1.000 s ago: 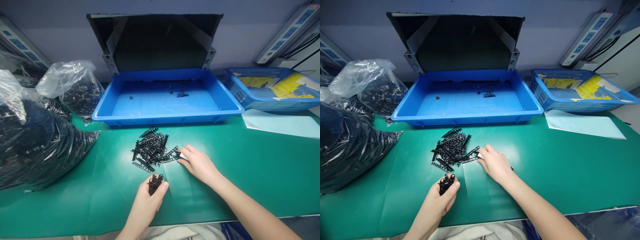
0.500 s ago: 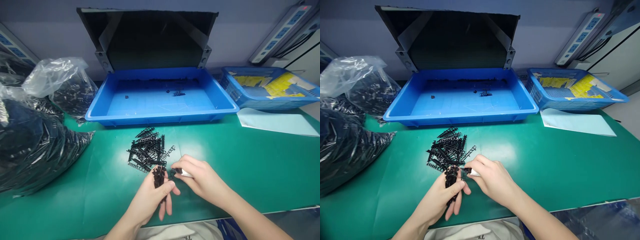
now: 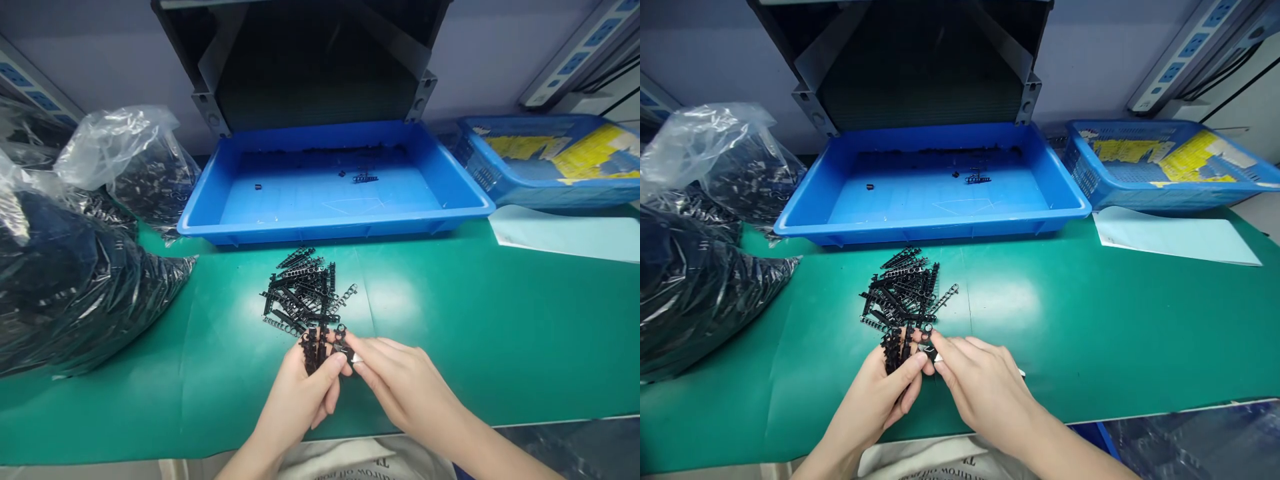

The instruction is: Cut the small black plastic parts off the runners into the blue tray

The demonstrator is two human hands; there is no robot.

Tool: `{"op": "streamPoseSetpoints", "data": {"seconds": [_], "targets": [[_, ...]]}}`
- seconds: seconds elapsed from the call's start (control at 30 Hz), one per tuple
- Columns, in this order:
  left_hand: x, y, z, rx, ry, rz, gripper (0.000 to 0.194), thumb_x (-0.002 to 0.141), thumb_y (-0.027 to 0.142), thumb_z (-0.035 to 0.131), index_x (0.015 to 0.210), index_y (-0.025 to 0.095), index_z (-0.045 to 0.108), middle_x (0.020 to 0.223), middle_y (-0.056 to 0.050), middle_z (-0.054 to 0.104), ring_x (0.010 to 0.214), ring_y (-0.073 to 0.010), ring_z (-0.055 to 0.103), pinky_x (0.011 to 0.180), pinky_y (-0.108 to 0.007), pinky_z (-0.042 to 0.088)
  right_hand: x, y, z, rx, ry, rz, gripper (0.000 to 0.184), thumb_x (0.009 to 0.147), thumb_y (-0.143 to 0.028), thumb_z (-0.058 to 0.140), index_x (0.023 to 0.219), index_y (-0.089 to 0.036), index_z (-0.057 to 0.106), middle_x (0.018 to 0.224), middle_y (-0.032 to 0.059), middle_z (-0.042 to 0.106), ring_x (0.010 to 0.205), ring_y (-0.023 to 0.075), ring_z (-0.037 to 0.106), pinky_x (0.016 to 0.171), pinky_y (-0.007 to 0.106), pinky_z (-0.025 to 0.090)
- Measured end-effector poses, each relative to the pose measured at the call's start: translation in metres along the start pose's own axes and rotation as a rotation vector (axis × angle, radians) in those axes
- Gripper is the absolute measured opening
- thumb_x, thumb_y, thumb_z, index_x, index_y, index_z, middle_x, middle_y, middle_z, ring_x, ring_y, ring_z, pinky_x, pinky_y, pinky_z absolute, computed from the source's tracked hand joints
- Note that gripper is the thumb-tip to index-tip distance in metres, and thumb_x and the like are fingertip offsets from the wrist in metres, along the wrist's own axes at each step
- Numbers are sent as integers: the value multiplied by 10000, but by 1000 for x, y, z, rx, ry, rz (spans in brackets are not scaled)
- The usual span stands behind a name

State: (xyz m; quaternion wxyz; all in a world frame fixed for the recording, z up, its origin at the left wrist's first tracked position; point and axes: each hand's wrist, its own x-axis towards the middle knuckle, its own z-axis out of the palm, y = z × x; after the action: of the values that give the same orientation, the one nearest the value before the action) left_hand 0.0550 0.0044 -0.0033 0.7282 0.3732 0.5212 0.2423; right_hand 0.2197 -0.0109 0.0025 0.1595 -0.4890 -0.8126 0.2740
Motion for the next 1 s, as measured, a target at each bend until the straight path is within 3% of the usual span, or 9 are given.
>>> {"op": "streamPoseSetpoints", "data": {"seconds": [0.27,0.53,1.0], "targets": [[-3,1,-1,-6,-8,10,294,775,436,533,679,163,483,348,81,398,268,-29,236,279,-132,155,-1,-2,4,74,68,-14,358,909,-187,313,1234,-191,461,933,55,673,799,178,617,607,285,486],[0,-9,-3,-51,43,45,244,789,409,528,742,173,490,402,80,410,295,-32,245,300,-144,172,-1,-6,10,10,158,-27,331,907,-171,308,1183,-138,488,880,69,670,734,177,620,560,275,458],[0,-7,-5,-39,-6,69,235,810,366,505,687,176,442,354,106,335,282,-27,217,294,-145,147,0,-5,19,16,195,-21,322,904,-173,332,1181,-145,493,849,62,657,667,160,593,545,256,444]]}}
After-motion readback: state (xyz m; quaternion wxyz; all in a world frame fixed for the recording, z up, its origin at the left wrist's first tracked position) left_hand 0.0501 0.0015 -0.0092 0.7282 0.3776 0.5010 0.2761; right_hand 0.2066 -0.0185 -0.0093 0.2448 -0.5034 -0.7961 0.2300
